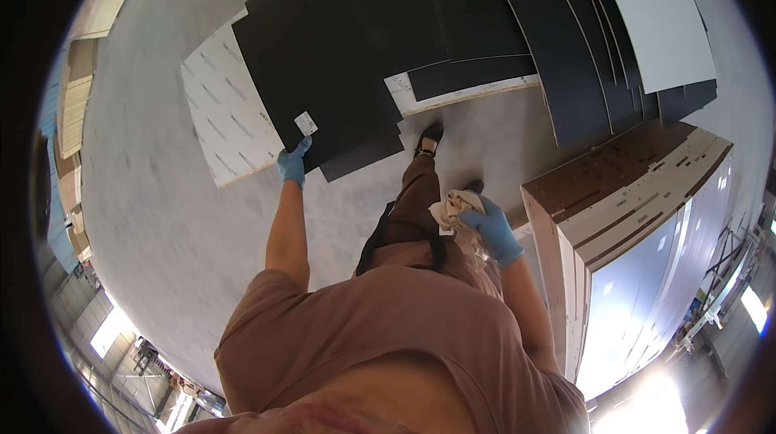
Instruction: The person wipes the surfaces of large flat panels with a cloth, flipping each panel to clean both sides. The person handles black, brown, and white panels one at a time, placing them back in a stack after wiping.
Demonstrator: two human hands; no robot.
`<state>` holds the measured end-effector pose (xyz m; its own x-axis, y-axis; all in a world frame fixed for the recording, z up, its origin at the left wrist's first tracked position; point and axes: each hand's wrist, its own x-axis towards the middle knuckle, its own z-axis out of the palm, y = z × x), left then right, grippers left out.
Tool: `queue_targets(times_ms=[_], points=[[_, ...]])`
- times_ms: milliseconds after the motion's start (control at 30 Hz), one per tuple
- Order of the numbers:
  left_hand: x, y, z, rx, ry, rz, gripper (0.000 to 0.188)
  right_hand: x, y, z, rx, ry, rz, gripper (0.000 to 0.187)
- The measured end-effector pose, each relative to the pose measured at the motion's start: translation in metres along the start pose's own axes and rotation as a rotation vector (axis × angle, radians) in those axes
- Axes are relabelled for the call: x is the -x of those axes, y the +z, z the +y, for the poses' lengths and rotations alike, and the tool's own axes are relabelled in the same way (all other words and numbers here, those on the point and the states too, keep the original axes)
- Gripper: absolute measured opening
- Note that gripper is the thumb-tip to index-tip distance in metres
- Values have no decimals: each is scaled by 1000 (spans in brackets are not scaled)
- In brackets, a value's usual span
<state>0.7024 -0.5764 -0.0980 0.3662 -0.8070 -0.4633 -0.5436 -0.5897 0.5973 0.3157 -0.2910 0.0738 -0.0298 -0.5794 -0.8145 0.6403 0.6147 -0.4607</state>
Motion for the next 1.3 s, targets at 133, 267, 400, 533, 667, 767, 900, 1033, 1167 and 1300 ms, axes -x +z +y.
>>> queue_targets(times_ms=[133, 267, 400, 533, 667, 767, 900, 1033, 1167, 1300], points=[[90, -39, 101, -7, 344, -58, 39, 20, -8, 7, 10, -51, 90, 50], [185, -68, 171, -538, 833, 122, 30, 43, -18, 18, -29, -250, 53, 50], [283, -82, 175, -630, 1258, 89, 22, 76, -30, 20, 37, -417, 51, 50], [352, -83, 162, -606, 1634, 55, 10, 105, -32, 9, -467, -579, -164, 51], [401, -61, 162, -557, 1997, 33, 6, 141, -35, -3, -617, -686, -322, 51], [426, -53, 166, -606, 2343, 101, 6, 173, -41, 4, -381, -905, -25, 46], [444, -40, 172, -602, 2424, -126, 4, 198, -57, 26, -295, -874, 392, 26], [448, -40, 178, -428, 2581, -202, 21, 199, -57, 56, -197, -1068, 633, 8], [416, -63, 198, -231, 2096, -756, 47, 208, -46, 78, -568, -1018, 620, 6], [378, -50, 205, 442, 676, -993, 75, 223, -35, 81, -706, -1068, 507, 6]])
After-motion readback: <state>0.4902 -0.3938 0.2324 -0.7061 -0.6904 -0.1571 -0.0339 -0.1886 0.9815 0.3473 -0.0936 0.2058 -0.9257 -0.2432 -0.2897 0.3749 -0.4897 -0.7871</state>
